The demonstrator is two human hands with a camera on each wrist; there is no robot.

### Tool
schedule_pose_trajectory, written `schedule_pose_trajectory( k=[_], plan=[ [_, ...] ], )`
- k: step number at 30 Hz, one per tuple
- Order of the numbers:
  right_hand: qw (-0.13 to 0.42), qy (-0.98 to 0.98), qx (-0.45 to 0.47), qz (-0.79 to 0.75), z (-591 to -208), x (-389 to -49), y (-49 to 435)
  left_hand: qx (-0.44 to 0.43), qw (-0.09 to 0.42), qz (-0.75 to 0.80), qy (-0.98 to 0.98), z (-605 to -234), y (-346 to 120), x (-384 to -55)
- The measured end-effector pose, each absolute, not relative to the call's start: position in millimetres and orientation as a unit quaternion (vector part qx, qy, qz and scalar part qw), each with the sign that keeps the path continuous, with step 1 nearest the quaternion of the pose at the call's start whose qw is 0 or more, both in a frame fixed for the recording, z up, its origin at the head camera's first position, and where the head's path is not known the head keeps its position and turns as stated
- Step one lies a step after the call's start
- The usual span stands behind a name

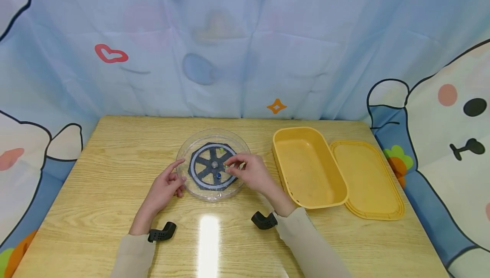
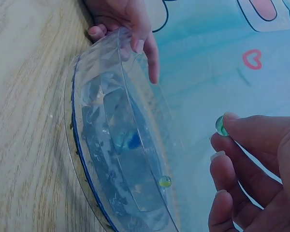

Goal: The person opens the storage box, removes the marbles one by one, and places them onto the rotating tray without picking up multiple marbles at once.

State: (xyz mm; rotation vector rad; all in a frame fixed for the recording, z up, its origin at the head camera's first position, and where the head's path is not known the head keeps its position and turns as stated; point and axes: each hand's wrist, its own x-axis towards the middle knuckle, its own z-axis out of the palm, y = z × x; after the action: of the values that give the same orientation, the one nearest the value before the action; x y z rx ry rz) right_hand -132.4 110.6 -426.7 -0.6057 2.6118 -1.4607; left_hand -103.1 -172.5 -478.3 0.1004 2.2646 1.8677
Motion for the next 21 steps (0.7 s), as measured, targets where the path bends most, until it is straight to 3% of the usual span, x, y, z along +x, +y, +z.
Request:
schedule_pose_trajectory(
  k=[5,13,21],
  plan=[
    [0.05,0.856,-0.198,-0.475,-426,-132,110,0.033,0.104,0.629,0.77,-467,-170,-101],
    [0.053,0.853,-0.197,-0.481,-428,-133,112,0.029,0.101,0.635,0.765,-493,-175,-109],
    [0.059,0.854,-0.168,-0.489,-421,-134,123,0.032,0.094,0.633,0.768,-495,-176,-108]
  ],
)
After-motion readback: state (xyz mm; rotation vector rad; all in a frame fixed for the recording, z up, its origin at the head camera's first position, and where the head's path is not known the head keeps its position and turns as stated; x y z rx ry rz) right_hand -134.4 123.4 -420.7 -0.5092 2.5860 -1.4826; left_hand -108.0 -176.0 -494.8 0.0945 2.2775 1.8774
